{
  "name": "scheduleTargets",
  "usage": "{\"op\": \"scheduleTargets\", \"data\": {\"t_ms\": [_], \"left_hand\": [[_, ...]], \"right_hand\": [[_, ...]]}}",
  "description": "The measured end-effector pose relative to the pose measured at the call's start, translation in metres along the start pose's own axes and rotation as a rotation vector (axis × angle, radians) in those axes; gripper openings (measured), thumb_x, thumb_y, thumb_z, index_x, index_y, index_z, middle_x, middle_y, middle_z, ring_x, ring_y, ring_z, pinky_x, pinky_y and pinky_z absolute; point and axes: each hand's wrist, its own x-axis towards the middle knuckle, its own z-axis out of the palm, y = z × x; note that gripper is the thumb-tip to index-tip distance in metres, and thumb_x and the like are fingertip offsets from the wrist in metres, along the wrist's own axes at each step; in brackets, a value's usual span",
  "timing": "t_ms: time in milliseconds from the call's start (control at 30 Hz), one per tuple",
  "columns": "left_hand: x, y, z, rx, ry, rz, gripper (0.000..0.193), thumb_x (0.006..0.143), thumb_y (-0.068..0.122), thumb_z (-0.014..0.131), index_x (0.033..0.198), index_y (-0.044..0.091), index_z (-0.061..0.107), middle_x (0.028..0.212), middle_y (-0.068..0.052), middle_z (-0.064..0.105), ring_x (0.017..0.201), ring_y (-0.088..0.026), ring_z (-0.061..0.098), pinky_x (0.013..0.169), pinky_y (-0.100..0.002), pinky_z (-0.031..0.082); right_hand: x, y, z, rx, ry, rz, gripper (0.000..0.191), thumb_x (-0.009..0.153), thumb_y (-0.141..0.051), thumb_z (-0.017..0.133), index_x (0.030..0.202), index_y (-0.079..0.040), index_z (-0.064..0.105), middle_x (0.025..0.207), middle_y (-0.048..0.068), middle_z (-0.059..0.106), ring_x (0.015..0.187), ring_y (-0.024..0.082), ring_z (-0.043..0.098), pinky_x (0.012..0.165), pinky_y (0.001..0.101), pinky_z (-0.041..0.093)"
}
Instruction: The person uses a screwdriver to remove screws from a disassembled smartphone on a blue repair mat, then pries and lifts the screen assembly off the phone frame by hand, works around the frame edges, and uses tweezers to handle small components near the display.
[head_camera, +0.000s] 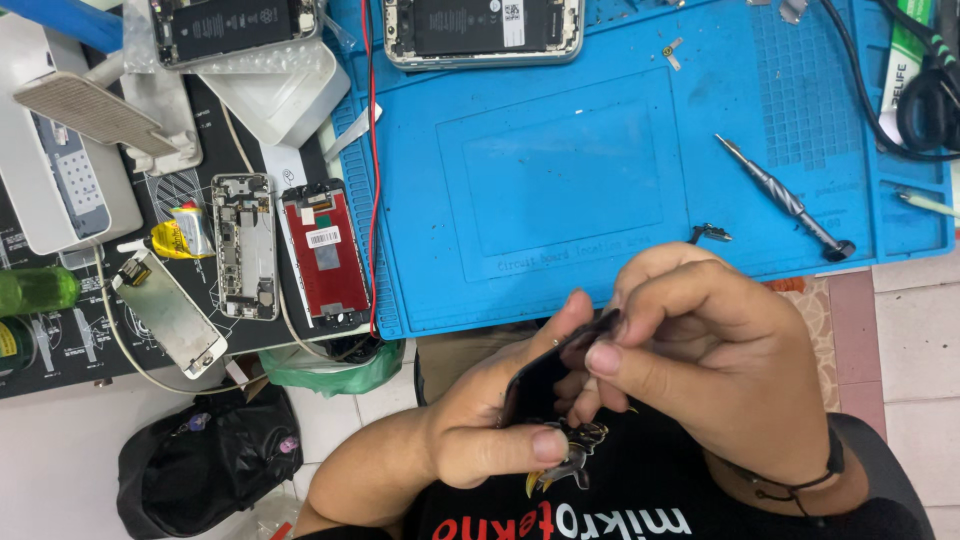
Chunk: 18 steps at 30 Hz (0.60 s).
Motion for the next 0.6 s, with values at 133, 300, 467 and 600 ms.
{"op": "scheduleTargets", "data": {"t_ms": [133,300,467,600], "left_hand": [[0.002,0.007,0.005,-0.176,0.048,-0.089,0.089,0.102,0.024,0.061,0.173,0.021,0.008,0.132,-0.017,0.056,0.102,-0.019,0.053,0.099,-0.032,0.045],[0.002,0.016,0.004,-0.229,0.059,-0.126,0.079,0.102,0.033,0.058,0.168,0.006,0.022,0.117,-0.017,0.057,0.103,-0.021,0.055,0.101,-0.035,0.044],[0.0,0.018,0.003,-0.347,0.079,-0.099,0.077,0.107,0.03,0.056,0.172,0.006,0.02,0.124,-0.019,0.06,0.104,-0.024,0.058,0.099,-0.038,0.046],[-0.003,0.016,-0.001,-0.232,0.144,-0.086,0.076,0.107,0.026,0.052,0.17,0.006,0.015,0.145,-0.018,0.053,0.131,-0.027,0.053,0.121,-0.041,0.038]], "right_hand": [[-0.002,-0.003,0.005,-0.076,0.02,-0.036,0.022,0.088,0.019,0.071,0.1,0.004,0.06,0.111,0.013,0.055,0.078,0.018,0.072,0.065,0.0281,0.063],[-0.001,-0.006,0.019,-0.259,0.074,-0.15,0.019,0.085,0.016,0.071,0.093,0.002,0.061,0.107,0.012,0.056,0.069,0.016,0.075,0.061,0.0285,0.062],[0.005,-0.011,0.024,-0.522,0.01,-0.276,0.02,0.085,0.012,0.073,0.096,-0.001,0.062,0.101,0.01,0.061,0.064,0.013,0.076,0.058,0.0235,0.06],[0.009,-0.012,0.022,-0.813,-0.013,-0.412,0.03,0.079,0.009,0.079,0.104,-0.002,0.065,0.095,0.005,0.062,0.073,0.013,0.07,0.063,0.0284,0.055]]}}
